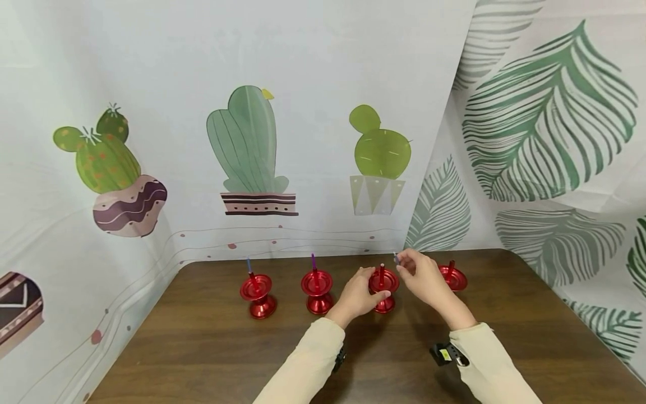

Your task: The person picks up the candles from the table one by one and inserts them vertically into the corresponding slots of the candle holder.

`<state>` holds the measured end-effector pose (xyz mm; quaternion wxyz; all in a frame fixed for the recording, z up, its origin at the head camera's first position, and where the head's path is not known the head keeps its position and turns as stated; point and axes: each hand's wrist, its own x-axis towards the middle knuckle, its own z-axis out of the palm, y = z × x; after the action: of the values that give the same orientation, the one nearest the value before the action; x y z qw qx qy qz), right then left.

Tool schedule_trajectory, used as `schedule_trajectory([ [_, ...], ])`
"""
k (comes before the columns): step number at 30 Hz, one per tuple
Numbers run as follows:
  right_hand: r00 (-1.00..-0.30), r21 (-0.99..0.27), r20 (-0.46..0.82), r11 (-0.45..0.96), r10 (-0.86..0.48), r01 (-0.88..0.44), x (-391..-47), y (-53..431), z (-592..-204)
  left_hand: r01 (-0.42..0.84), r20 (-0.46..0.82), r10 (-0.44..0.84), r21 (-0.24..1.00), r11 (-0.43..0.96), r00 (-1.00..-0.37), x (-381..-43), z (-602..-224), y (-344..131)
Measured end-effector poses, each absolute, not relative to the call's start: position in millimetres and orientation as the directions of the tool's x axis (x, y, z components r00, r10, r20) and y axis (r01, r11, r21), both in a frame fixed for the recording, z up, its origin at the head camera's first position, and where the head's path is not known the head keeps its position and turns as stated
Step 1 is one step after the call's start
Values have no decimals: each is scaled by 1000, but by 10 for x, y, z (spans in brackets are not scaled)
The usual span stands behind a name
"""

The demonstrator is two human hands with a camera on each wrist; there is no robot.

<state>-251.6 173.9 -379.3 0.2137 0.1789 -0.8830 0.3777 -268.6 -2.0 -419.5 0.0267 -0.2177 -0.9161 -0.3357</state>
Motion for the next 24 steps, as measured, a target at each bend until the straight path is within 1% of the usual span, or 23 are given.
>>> schedule_trajectory([
  [9, -825, -707, 565, 501, -26, -500, -2632, 1596, -3789, 416, 193, 381, 598, 685, -904, -2707, -4199, -16],
  [14, -817, -706, 576, 498, -8, -503, -2680, 1561, -3834, 415, 194, 379, 598, 685, -905, -2710, -4195, -16],
  [24, -822, -706, 568, 496, -31, -506, -2692, 1541, -3878, 400, 176, 375, 607, 687, -910, -2681, -4180, -21],
])
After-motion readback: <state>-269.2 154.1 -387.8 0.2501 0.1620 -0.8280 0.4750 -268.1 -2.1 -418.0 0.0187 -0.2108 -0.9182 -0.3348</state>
